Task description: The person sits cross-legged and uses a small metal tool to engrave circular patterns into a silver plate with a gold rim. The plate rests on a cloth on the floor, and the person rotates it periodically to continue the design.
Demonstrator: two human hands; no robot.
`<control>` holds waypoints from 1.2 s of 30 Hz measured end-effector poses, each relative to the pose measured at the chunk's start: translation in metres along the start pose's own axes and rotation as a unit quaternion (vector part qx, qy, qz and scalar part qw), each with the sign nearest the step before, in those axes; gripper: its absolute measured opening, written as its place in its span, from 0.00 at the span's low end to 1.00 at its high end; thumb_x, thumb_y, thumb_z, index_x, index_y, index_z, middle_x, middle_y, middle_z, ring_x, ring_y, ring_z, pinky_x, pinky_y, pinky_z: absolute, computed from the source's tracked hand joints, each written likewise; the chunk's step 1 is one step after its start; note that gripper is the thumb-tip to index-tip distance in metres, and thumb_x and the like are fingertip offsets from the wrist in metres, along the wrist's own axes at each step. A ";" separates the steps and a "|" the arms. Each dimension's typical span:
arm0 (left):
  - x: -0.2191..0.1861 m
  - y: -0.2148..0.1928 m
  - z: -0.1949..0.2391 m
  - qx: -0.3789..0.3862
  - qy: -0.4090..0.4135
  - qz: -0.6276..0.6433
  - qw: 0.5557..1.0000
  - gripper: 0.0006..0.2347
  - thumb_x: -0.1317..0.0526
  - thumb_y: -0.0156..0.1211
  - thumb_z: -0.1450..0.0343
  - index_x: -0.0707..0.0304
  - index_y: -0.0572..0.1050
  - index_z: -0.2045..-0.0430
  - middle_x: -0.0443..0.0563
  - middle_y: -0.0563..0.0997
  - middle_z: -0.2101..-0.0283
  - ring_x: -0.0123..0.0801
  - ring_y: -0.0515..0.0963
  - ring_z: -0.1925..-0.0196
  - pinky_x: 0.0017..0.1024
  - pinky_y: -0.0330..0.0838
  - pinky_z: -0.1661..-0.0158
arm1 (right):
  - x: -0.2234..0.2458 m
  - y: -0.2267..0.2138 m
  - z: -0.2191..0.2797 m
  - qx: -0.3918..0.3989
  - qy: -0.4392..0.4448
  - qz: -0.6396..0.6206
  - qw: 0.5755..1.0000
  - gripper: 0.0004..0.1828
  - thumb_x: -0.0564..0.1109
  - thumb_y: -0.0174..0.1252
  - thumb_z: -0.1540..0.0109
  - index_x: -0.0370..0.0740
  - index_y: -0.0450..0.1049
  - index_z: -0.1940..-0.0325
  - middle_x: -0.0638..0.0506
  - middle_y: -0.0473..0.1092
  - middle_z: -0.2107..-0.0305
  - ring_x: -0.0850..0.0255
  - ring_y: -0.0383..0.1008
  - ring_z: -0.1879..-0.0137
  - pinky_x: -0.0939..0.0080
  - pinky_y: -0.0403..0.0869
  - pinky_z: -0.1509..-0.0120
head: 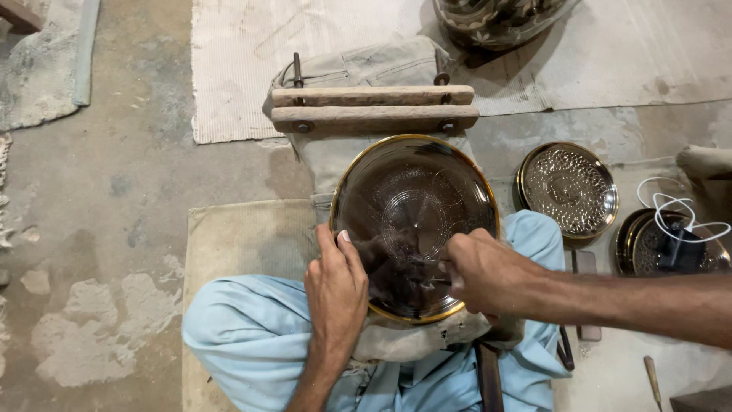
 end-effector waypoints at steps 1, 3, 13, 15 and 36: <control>0.000 0.000 0.000 0.002 -0.002 -0.002 1.000 0.11 0.63 0.44 0.22 0.71 0.66 0.49 0.67 0.79 0.82 0.56 0.82 0.81 0.48 0.72 0.82 | -0.003 -0.002 0.001 0.005 0.028 -0.036 0.999 0.07 0.32 0.51 0.38 0.27 0.74 0.69 0.42 0.76 0.82 0.59 0.79 0.80 0.61 0.76 0.80; -0.001 -0.001 0.000 -0.010 0.019 -0.003 1.000 0.11 0.64 0.45 0.22 0.72 0.66 0.49 0.68 0.79 0.82 0.58 0.82 0.80 0.49 0.71 0.81 | -0.004 -0.006 0.003 0.002 0.042 -0.077 0.996 0.07 0.35 0.57 0.38 0.26 0.74 0.69 0.41 0.76 0.82 0.58 0.79 0.80 0.60 0.76 0.80; -0.004 -0.003 0.002 0.006 -0.021 -0.023 0.999 0.11 0.63 0.46 0.23 0.69 0.66 0.50 0.70 0.78 0.83 0.64 0.80 0.78 0.54 0.69 0.79 | 0.031 0.014 -0.001 -0.101 -0.015 0.053 0.993 0.12 0.35 0.48 0.37 0.28 0.76 0.68 0.30 0.75 0.75 0.49 0.79 0.68 0.55 0.79 0.69; -0.005 -0.003 0.003 0.009 -0.019 -0.020 1.000 0.10 0.62 0.45 0.23 0.68 0.66 0.52 0.70 0.79 0.81 0.65 0.80 0.77 0.55 0.70 0.78 | 0.034 0.039 0.006 -0.051 -0.119 0.192 0.973 0.12 0.35 0.48 0.38 0.28 0.77 0.65 0.33 0.76 0.70 0.50 0.79 0.67 0.53 0.79 0.67; -0.006 -0.003 0.001 0.001 0.012 0.001 1.000 0.09 0.63 0.44 0.22 0.71 0.67 0.54 0.66 0.79 0.80 0.54 0.83 0.80 0.46 0.70 0.83 | -0.036 0.090 0.005 0.027 -0.474 0.767 0.431 0.26 0.47 0.52 0.33 0.13 0.77 0.52 0.23 0.74 0.65 0.67 0.65 0.81 0.69 0.63 0.76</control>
Point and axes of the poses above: each hand's wrist, its own z-axis away from the middle knuckle, its own y-axis out of the palm, x = y × z, the point moved 5 cm from there along -z, towards the middle knuckle
